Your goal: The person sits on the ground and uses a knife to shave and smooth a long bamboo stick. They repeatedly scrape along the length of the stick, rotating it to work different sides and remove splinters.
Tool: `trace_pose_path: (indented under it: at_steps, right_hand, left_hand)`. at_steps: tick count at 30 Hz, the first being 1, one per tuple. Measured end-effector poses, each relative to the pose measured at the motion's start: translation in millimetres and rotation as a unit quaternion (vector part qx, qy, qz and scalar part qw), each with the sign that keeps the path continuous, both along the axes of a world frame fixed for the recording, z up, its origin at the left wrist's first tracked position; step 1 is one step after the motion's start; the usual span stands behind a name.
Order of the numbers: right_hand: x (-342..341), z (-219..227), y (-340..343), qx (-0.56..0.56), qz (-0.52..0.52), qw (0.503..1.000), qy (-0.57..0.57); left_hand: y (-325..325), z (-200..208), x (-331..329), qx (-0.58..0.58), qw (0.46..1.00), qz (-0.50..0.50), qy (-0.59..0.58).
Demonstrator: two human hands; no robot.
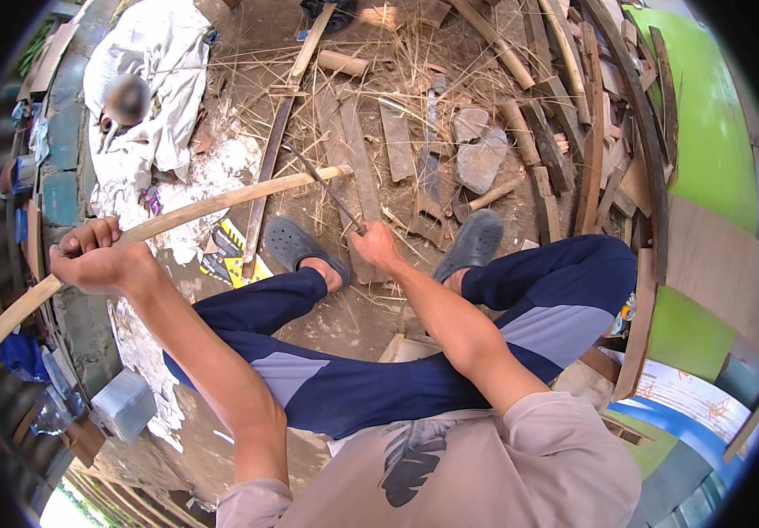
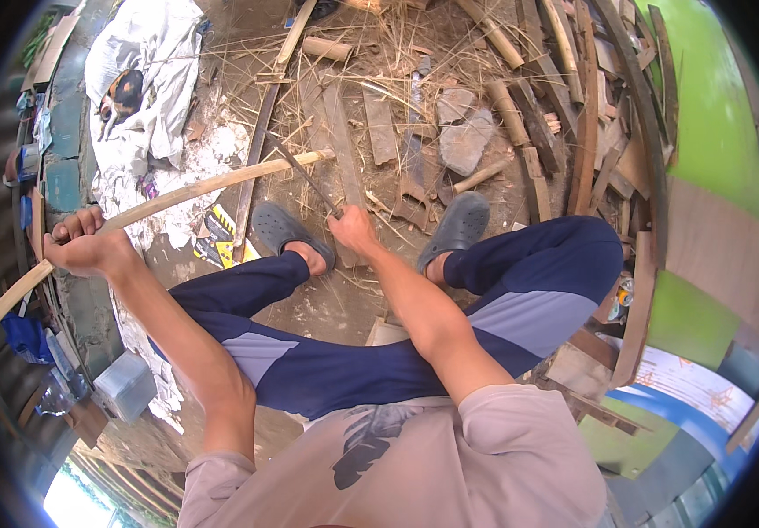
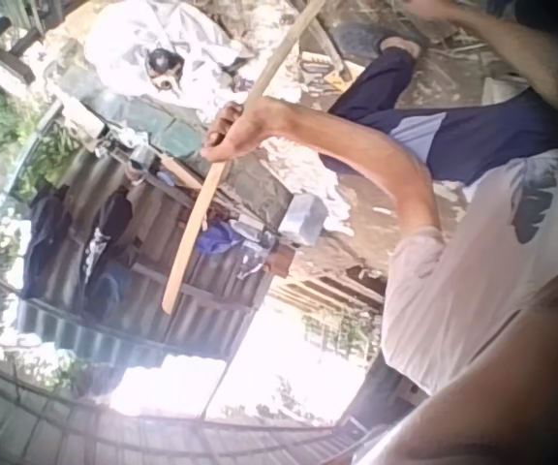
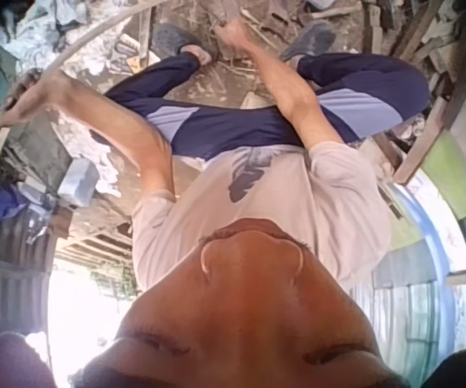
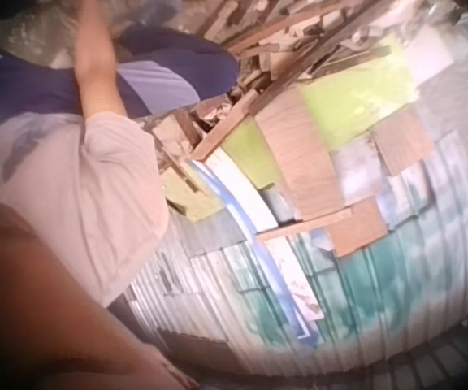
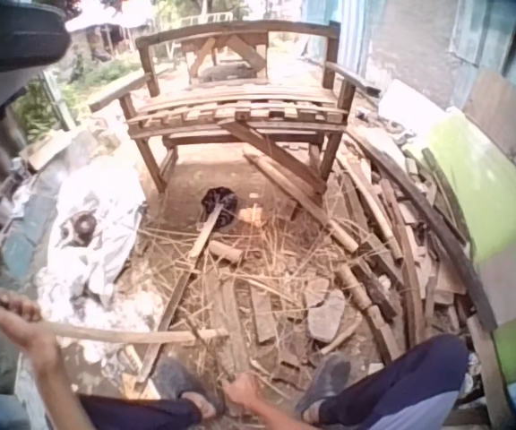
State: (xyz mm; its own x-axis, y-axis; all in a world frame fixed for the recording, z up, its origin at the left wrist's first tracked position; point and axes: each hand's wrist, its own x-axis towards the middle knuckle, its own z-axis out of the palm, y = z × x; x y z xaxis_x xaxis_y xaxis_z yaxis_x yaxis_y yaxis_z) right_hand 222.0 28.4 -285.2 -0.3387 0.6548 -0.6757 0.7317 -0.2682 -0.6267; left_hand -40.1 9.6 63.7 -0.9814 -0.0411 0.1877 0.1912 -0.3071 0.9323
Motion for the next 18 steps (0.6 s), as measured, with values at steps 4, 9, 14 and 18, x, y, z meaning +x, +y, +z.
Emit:
trace_pose_path:
  at_steps: [4,9,14,18]
  right_hand:
    - [-9,-2,0,-0.073,-0.028,0.995,-0.064]
    - [-1,11,-11,-0.008,-0.037,0.997,-0.06]
    - [1,22,7,0.017,0.042,0.999,-0.025]
    - [-9,4,-6,-0.016,-0.032,0.997,-0.066]
  left_hand:
    - [0,3,10,0.0,1.0,0.018,-0.011]
    - [-6,-2,0,-0.014,0.998,0.056,-0.009]
    - [-8,-1,-2,-0.011,0.997,0.077,-0.022]
    - [6,1,5,-0.011,0.997,0.078,-0.016]
